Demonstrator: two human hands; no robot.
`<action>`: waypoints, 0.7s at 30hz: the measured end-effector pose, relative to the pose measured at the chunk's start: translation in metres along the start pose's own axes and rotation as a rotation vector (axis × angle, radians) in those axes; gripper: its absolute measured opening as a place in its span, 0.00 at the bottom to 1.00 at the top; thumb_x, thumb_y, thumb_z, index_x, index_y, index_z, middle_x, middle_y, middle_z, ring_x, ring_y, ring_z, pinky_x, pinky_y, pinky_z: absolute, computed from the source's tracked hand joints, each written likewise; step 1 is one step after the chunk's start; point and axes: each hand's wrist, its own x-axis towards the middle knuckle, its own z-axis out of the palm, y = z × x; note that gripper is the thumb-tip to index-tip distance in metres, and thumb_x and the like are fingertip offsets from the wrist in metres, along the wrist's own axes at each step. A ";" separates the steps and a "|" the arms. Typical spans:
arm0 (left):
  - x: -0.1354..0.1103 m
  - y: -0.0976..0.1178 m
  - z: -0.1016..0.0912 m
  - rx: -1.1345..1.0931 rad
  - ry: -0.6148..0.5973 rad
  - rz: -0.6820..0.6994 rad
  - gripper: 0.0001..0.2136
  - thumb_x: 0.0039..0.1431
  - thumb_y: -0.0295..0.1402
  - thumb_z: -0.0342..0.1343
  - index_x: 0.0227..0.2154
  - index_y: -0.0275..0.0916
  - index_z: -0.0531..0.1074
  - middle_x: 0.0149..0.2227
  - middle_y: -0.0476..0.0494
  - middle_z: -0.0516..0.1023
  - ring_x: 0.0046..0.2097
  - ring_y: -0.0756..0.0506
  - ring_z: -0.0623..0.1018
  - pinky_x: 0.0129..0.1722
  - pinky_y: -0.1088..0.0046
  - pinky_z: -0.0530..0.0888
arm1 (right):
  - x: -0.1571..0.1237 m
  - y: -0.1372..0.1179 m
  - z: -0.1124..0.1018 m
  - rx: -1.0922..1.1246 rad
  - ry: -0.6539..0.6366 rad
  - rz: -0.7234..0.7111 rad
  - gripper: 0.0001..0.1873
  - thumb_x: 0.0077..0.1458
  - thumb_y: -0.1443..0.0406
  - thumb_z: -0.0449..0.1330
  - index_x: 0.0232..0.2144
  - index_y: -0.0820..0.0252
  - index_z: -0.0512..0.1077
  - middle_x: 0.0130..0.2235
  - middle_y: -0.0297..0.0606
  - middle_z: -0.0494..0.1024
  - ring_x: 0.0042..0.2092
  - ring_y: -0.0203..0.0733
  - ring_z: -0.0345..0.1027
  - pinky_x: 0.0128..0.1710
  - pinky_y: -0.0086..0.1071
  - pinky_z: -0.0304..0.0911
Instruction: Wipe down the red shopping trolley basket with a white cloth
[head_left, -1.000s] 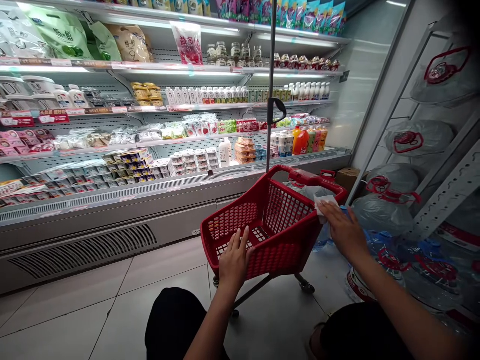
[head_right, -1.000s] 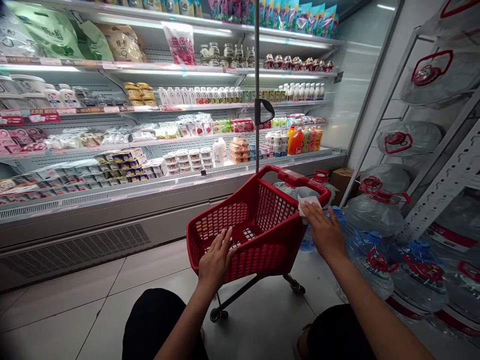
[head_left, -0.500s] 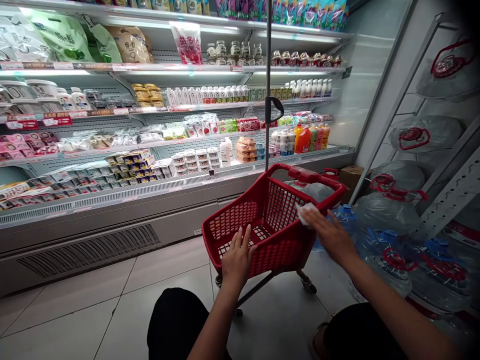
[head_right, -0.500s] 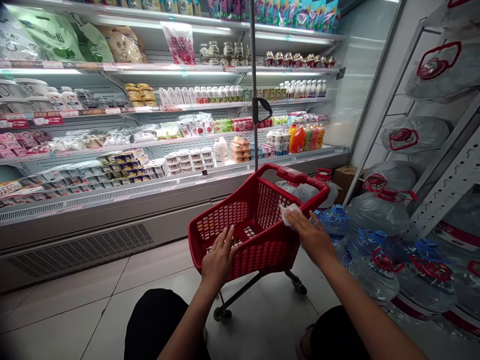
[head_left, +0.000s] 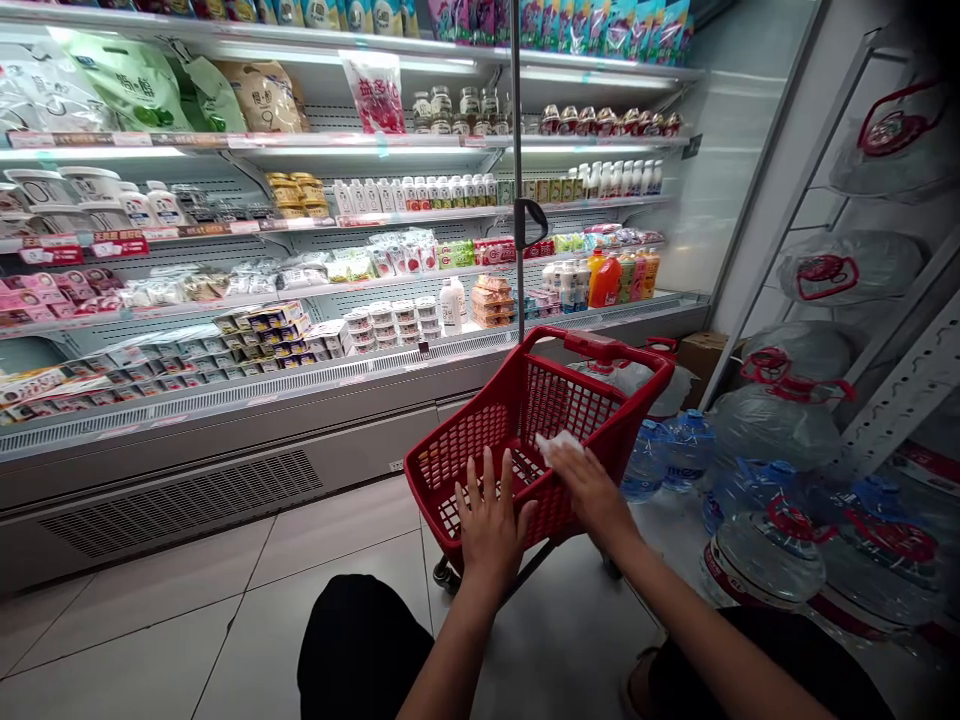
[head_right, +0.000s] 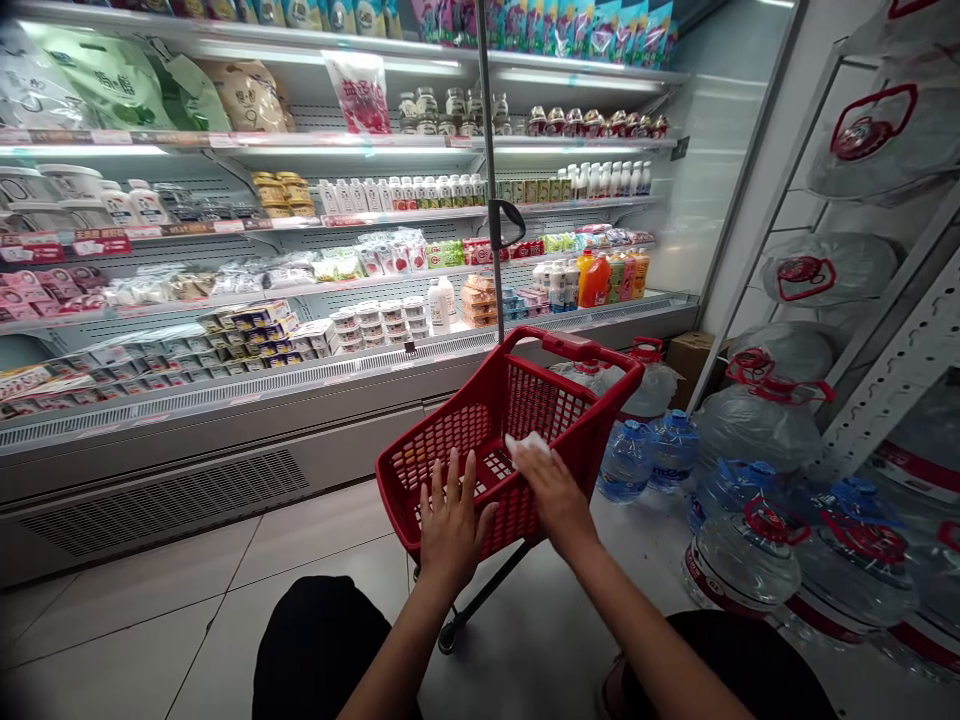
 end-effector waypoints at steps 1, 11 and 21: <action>-0.001 0.000 -0.001 -0.002 0.010 0.002 0.39 0.72 0.47 0.52 0.76 0.48 0.37 0.77 0.41 0.47 0.76 0.29 0.50 0.69 0.38 0.60 | -0.003 -0.013 0.003 0.017 -0.010 -0.034 0.46 0.61 0.78 0.45 0.77 0.50 0.41 0.73 0.35 0.61 0.74 0.42 0.52 0.74 0.47 0.49; -0.006 -0.012 -0.008 -0.021 -0.028 0.013 0.39 0.73 0.46 0.51 0.76 0.49 0.34 0.78 0.41 0.46 0.77 0.28 0.47 0.69 0.34 0.56 | 0.000 0.083 -0.023 -0.129 -0.065 -0.063 0.44 0.65 0.76 0.43 0.77 0.43 0.37 0.74 0.29 0.57 0.74 0.40 0.52 0.75 0.50 0.44; -0.013 0.004 0.001 -0.066 -0.090 0.015 0.43 0.71 0.43 0.56 0.76 0.51 0.32 0.78 0.41 0.43 0.76 0.28 0.49 0.65 0.37 0.66 | 0.021 0.084 -0.007 -0.110 -0.013 -0.004 0.39 0.68 0.74 0.43 0.76 0.46 0.43 0.70 0.33 0.66 0.71 0.43 0.60 0.73 0.51 0.51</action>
